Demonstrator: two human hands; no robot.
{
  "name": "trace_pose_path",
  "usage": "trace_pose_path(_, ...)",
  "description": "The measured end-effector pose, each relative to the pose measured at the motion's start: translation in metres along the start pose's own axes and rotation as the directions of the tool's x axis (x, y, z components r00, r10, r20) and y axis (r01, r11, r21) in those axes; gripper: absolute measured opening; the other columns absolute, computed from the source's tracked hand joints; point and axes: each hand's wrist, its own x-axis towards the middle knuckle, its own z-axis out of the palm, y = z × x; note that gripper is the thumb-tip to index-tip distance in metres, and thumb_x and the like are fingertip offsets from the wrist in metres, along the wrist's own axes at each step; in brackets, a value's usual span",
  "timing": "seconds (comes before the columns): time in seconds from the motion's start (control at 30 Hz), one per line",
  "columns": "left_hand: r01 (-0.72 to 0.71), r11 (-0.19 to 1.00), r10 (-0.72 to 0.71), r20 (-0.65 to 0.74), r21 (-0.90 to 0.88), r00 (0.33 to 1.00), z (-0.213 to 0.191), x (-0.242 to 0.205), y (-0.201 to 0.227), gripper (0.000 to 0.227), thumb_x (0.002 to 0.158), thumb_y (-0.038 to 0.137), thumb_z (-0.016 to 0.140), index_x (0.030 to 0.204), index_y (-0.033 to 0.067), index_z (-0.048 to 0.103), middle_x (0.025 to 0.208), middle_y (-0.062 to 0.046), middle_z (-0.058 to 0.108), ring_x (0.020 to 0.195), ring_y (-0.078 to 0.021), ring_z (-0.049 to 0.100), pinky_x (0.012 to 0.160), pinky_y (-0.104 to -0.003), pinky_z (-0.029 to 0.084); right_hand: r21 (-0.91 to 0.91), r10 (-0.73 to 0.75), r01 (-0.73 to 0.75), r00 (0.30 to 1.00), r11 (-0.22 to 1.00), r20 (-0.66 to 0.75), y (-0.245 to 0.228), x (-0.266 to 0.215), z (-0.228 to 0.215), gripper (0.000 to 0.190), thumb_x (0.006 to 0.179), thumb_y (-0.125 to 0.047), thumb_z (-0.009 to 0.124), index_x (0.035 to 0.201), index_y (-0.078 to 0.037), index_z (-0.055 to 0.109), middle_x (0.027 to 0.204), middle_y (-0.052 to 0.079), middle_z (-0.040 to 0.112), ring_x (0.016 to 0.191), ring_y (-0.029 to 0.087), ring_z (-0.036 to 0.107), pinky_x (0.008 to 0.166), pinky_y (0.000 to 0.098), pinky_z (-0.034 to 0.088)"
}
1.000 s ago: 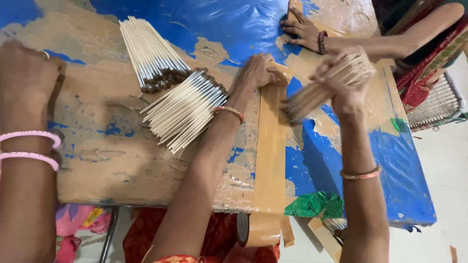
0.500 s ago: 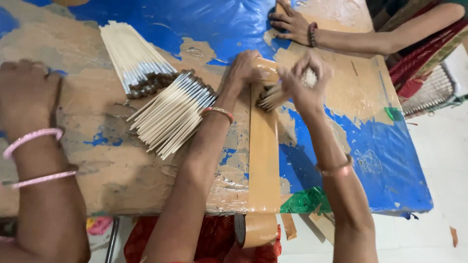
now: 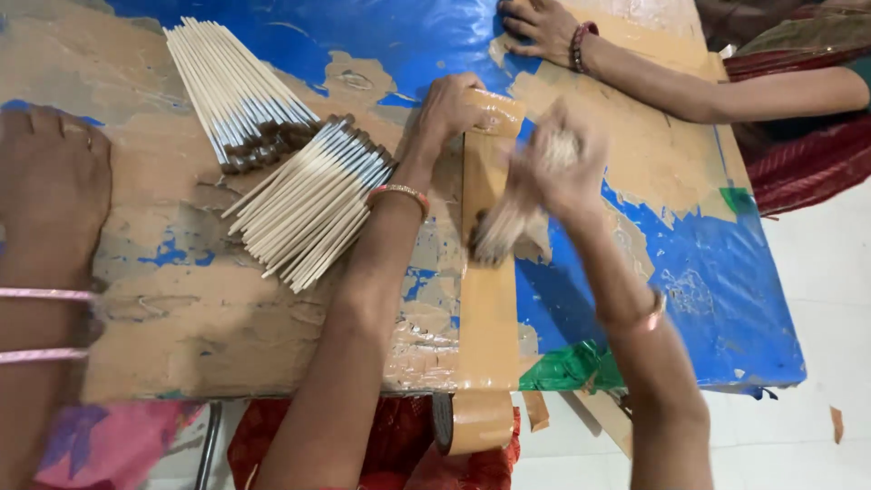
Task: The recorder sorts and groups incense sticks at a table, using tape to secure them.
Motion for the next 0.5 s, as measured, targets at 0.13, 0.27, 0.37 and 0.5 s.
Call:
trace_pose_path(0.13,0.057,0.996,-0.055,0.031,-0.068,0.998,-0.004,0.013,-0.001,0.049,0.055,0.037,0.090,0.094,0.0108,0.076,0.094,-0.015,0.077,0.087,-0.0296,0.076,0.077,-0.038,0.058,0.481,-0.032,0.049,0.999,0.875,-0.044,-0.034,0.071,0.014,0.031,0.097,0.001,0.082,0.093,-0.007,0.053,0.080,0.003,0.061,0.063,0.013,0.060,0.055,0.0287,0.052)
trace_pose_path(0.27,0.061,0.998,-0.061,0.020,-0.034,0.998,0.011,0.009,-0.017,0.045,0.060,0.036,0.087,0.095,0.0107,0.076,0.093,-0.017,0.076,0.087,-0.0300,0.076,0.077,-0.038,0.059,0.597,0.085,-0.072,0.996,0.799,0.007,-0.039,0.064,0.035,0.037,0.092,0.006,0.080,0.083,-0.008,0.048,0.070,0.003,0.058,0.054,0.011,0.060,0.048,0.0285,0.048)
trace_pose_path(0.37,0.043,0.999,-0.043,-0.013,-0.012,0.999,0.004,0.001,-0.001,0.044,0.061,0.033,0.091,0.094,0.0087,0.076,0.093,-0.018,0.076,0.087,-0.0316,0.075,0.077,-0.039,0.058,0.603,0.262,-0.306,0.951,0.737,0.162,0.002,0.025,0.017,0.031,0.100,-0.002,0.076,0.094,-0.013,0.048,0.082,-0.004,0.051,0.075,0.003,0.050,0.067,0.0213,0.044)
trace_pose_path(0.5,0.027,0.999,-0.028,-0.034,-0.036,0.999,0.003,0.000,0.006,0.047,0.059,0.032,0.095,0.093,0.0069,0.074,0.093,-0.017,0.076,0.087,-0.0317,0.075,0.077,-0.040,0.058,0.605,0.112,-0.165,0.986,0.779,0.125,-0.138,-0.092,-0.044,0.030,0.092,-0.012,0.083,0.090,-0.015,0.053,0.082,-0.002,0.055,0.078,0.012,0.058,0.068,0.0259,0.053)
